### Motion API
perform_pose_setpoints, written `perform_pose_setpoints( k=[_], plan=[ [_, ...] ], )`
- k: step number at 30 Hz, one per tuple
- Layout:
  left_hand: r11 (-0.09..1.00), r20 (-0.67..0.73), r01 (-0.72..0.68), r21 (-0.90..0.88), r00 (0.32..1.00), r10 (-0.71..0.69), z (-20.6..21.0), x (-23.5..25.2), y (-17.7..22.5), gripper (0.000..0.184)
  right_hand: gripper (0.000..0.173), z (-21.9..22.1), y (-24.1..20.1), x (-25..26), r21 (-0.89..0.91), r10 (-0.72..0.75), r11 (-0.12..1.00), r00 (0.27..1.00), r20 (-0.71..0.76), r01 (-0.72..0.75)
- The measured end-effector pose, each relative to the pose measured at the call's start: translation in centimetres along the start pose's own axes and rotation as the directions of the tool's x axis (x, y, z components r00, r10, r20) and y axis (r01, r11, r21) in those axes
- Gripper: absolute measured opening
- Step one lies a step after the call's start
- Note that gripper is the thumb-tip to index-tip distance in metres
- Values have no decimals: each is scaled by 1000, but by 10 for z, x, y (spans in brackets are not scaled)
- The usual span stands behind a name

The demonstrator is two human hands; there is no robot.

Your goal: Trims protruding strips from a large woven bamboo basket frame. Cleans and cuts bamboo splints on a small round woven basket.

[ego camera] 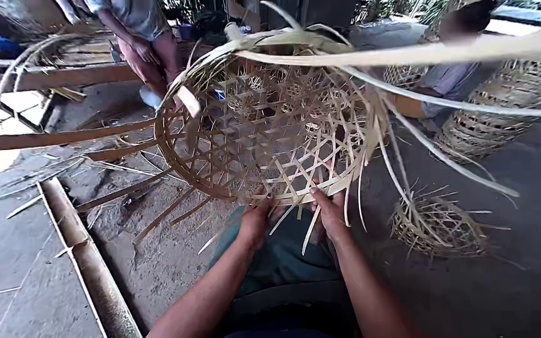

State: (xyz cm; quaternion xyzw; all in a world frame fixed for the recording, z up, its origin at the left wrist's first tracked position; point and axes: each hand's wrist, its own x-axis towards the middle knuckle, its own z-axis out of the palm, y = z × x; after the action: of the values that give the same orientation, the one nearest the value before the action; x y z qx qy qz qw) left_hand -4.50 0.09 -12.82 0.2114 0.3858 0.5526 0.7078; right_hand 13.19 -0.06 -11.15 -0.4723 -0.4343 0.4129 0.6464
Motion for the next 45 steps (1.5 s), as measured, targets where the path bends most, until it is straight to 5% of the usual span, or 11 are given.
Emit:
perform_pose_setpoints(
  k=[10, 14, 17, 20, 22, 25, 30, 32, 37, 41, 45],
  plan=[
    [942, -90, 145, -301, 980, -179, 39, 8, 12, 27, 49, -11, -39, 29, -223, -91, 968, 988, 122, 117],
    [890, 13, 285, -355, 954, -300, 28, 12, -9, 40, 65, -24, -15, 34, -269, -71, 958, 990, 120, 101],
    [868, 89, 459, -189, 888, -451, 13, -11, -24, 60, 60, -42, 7, 25, -281, -19, 958, 993, 118, 51],
    [772, 235, 561, 301, 740, -630, -11, -51, -29, 63, 46, -64, 25, 8, -285, 46, 958, 994, 101, -16],
    [673, 349, 294, 678, 678, -647, -21, -66, -20, 50, 47, -71, 28, -4, -223, 68, 974, 994, 89, -47],
    [334, 421, -292, 896, 798, -432, -10, -67, 4, 38, 39, -77, 38, -17, -190, 67, 980, 996, 59, -55],
    [-29, 385, -416, 909, 864, -325, 37, -18, 2, 38, 37, -74, 41, -20, -224, 11, 975, 1000, 23, -6],
    [34, 344, -362, 931, 847, -405, 46, 11, -16, 38, 45, -78, 42, -16, -214, -30, 976, 999, 41, 38],
    [555, 420, 5, 832, 649, -634, 38, 73, -36, 27, 102, -109, 37, -34, -271, 106, 957, 994, 3, -101],
    [639, 351, 285, 714, 645, -679, 35, 96, -32, 20, 74, -135, 34, -75, -237, 238, 928, 947, -217, -287],
    [699, 300, 463, 545, 671, -678, 35, 112, -27, 18, 52, -127, 38, -127, -243, -76, 969, 904, -421, -32]
  ],
)
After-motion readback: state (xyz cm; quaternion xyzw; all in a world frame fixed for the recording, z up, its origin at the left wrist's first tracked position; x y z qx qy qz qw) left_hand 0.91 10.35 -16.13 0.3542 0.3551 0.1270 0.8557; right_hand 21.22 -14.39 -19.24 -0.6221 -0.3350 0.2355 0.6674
